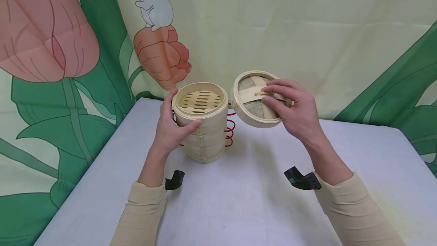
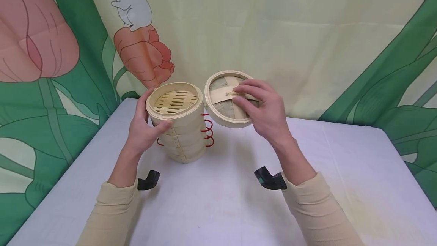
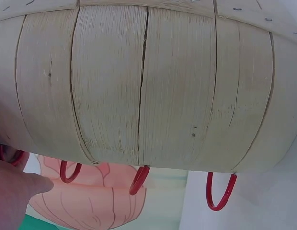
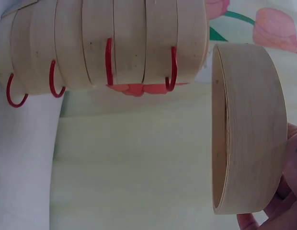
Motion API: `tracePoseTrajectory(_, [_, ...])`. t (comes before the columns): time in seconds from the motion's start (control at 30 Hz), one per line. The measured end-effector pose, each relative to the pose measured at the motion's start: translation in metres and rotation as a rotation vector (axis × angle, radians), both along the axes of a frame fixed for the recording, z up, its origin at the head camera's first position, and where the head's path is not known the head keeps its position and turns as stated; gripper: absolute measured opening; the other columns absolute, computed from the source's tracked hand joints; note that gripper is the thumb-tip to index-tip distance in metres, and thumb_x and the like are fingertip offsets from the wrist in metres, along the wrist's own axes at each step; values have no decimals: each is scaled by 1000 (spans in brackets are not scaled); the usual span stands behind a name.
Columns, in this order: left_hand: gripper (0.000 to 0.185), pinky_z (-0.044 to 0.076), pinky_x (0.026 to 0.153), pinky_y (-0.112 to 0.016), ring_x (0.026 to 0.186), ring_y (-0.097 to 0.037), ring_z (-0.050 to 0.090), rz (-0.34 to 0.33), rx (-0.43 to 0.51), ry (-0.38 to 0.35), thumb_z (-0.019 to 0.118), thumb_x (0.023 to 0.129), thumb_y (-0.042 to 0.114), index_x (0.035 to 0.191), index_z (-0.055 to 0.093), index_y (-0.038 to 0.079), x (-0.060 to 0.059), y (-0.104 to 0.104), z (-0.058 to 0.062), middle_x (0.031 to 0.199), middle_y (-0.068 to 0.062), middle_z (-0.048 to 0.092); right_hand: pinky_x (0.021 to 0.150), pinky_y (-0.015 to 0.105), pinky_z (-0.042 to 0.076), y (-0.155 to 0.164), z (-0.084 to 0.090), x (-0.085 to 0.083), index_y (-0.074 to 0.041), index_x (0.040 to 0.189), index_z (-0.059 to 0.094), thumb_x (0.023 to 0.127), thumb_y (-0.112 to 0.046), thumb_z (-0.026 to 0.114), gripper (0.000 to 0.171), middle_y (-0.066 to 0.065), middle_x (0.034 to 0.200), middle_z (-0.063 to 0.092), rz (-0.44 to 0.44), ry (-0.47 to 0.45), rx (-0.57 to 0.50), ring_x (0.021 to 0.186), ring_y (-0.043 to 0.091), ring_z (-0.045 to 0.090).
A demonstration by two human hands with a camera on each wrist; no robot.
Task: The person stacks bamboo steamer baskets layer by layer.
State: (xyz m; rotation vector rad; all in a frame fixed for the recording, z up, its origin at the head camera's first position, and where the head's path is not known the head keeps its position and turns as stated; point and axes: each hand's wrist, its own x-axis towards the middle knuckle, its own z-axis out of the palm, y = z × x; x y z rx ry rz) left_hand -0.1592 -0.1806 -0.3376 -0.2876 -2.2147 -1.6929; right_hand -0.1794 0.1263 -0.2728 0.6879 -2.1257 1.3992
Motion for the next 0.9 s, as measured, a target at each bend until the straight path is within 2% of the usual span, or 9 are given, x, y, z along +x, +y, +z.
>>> tracePoseTrajectory(0.33, [106, 38, 105, -51, 134, -24, 37, -13, 27, 13, 83, 73, 29, 159, 23, 12, -1, 0, 0, 153, -13, 25, 95, 22, 46, -13, 11, 2, 2, 105, 78, 85, 5, 78, 20, 8, 117, 67, 8, -36, 1, 116, 14, 55])
tracePoseTrajectory(0.9, [106, 42, 102, -53, 133, -24, 36, -8, 13, 4, 82, 74, 31, 159, 22, 13, -1, 1, -1, 153, -13, 24, 97, 26, 45, -39, 21, 0, 0, 101, 79, 83, 6, 79, 18, 8, 113, 69, 64, 18, -5, 115, 14, 57])
